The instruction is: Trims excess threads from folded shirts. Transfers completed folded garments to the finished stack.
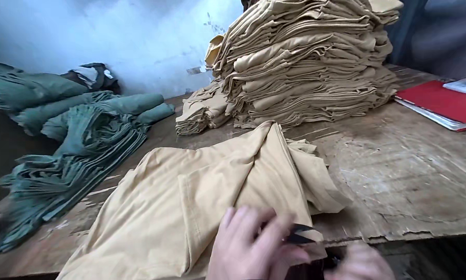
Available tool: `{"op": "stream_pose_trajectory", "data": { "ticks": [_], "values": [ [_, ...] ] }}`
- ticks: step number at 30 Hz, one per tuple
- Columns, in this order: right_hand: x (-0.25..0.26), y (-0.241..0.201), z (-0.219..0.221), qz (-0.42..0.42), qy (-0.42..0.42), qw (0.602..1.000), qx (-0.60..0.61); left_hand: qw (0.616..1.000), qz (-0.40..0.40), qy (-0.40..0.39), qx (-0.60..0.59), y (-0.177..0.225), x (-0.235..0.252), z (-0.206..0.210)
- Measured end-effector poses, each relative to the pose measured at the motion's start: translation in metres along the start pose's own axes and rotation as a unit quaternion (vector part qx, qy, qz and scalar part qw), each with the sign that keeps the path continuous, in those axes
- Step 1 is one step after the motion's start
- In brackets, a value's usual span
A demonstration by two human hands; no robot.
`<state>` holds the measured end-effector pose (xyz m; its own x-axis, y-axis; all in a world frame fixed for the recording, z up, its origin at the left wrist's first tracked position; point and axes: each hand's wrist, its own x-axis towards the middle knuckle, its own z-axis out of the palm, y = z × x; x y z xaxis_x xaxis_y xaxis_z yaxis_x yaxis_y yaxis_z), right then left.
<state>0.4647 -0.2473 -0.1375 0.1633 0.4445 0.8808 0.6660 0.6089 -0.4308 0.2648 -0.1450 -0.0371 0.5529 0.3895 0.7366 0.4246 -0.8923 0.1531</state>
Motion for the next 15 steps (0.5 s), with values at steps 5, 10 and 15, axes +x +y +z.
{"op": "stream_pose_trajectory", "data": {
  "ticks": [5, 10, 15],
  "values": [
    [0.017, 0.009, -0.016, 0.052, -0.107, 0.992, 0.029, 0.995, -0.061, -0.032, -0.072, -0.034, 0.017, -0.020],
    [0.025, 0.012, -0.083, 0.157, -0.469, 0.869, 0.002, 0.931, -0.228, 0.249, 0.141, -0.087, 0.002, -0.089],
    [0.029, -0.002, -0.039, 0.137, -0.200, 0.969, 0.048, 0.993, -0.117, 0.031, 0.010, -0.009, 0.003, -0.048]
  ]
}}
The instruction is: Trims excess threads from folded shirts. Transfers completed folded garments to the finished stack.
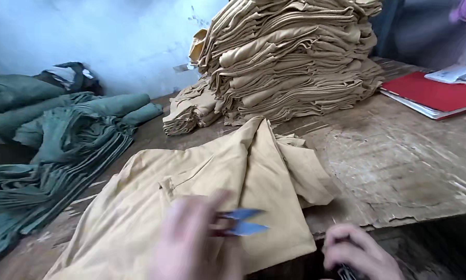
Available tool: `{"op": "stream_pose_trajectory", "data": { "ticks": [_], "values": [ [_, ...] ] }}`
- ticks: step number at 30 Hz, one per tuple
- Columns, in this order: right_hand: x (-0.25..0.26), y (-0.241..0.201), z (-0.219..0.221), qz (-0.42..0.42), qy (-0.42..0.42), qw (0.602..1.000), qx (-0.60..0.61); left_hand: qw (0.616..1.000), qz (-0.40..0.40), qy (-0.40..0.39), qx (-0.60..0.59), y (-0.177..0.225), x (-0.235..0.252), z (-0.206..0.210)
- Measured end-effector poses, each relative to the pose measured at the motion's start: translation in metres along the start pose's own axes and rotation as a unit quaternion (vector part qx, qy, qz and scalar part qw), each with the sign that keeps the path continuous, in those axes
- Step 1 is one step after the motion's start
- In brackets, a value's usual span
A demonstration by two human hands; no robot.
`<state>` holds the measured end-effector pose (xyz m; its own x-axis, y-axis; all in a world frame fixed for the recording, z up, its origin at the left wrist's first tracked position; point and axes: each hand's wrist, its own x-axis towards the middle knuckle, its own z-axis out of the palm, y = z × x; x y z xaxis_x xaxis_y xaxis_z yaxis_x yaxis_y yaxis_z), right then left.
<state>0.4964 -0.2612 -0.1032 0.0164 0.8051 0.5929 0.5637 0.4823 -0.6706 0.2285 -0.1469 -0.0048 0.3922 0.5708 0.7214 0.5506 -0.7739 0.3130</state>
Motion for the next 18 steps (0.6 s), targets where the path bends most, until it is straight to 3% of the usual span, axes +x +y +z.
{"op": "stream_pose_trajectory", "data": {
  "ticks": [2, 4, 10, 15, 18],
  "values": [
    [0.012, 0.004, 0.021, -0.021, 0.069, 0.997, 0.025, 0.992, 0.026, -0.109, -0.059, 0.021, -0.007, 0.031],
    [0.010, 0.014, 0.025, -0.020, 0.109, 0.993, 0.036, 0.983, 0.069, -0.158, -0.056, 0.022, -0.018, 0.050],
    [-0.001, 0.016, -0.010, 0.141, 0.130, 0.979, -0.063, 0.977, 0.112, -0.176, -0.033, 0.001, -0.034, 0.048],
    [0.015, -0.003, 0.035, 0.153, 0.129, 0.979, 0.028, 0.983, 0.092, -0.155, -0.031, 0.021, -0.023, 0.057],
    [0.005, 0.014, 0.031, 0.089, 0.192, 0.977, 0.031, 0.984, 0.106, -0.145, -0.004, 0.026, -0.024, 0.060]
  ]
}}
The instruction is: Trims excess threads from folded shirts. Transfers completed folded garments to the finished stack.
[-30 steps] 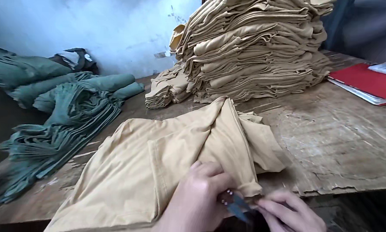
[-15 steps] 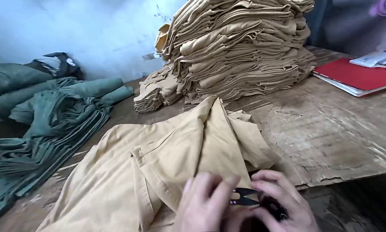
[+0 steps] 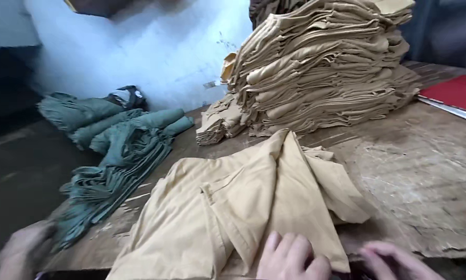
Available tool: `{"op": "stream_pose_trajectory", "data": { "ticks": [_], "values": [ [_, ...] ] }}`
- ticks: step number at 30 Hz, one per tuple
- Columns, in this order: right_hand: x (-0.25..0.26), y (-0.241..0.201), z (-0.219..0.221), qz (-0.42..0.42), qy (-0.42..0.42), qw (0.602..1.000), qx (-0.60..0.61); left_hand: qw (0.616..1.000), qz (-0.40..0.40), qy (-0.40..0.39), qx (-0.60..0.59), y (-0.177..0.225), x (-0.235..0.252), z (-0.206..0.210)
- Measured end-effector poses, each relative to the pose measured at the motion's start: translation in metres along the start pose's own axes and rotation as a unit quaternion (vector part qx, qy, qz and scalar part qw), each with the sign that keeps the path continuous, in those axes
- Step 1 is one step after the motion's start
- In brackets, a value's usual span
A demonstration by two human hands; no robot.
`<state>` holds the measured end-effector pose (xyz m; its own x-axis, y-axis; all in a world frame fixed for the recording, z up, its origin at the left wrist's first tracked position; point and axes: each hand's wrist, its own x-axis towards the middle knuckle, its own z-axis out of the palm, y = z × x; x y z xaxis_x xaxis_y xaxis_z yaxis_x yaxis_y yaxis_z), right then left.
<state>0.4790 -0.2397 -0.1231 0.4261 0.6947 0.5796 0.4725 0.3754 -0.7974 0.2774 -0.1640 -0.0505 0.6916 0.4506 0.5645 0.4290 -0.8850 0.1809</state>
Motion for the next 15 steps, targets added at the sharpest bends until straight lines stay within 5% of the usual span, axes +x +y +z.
{"op": "stream_pose_trajectory", "data": {
  "ticks": [6, 11, 13, 15],
  "values": [
    [-0.007, -0.011, 0.018, -0.141, -0.006, 0.990, 0.021, 0.990, -0.023, 0.022, -0.138, -0.006, 0.005, -0.005],
    [0.020, -0.027, 0.058, -0.029, 0.039, 0.964, 0.262, 0.970, -0.106, 0.052, -0.211, -0.022, 0.023, -0.005],
    [0.021, -0.029, 0.051, -0.070, -0.017, 0.975, 0.212, 0.964, -0.132, 0.058, -0.224, -0.028, 0.025, -0.002],
    [0.007, -0.031, 0.037, -0.124, -0.005, 0.992, 0.034, 0.959, -0.141, 0.038, -0.245, -0.027, 0.023, -0.005]
  ]
}}
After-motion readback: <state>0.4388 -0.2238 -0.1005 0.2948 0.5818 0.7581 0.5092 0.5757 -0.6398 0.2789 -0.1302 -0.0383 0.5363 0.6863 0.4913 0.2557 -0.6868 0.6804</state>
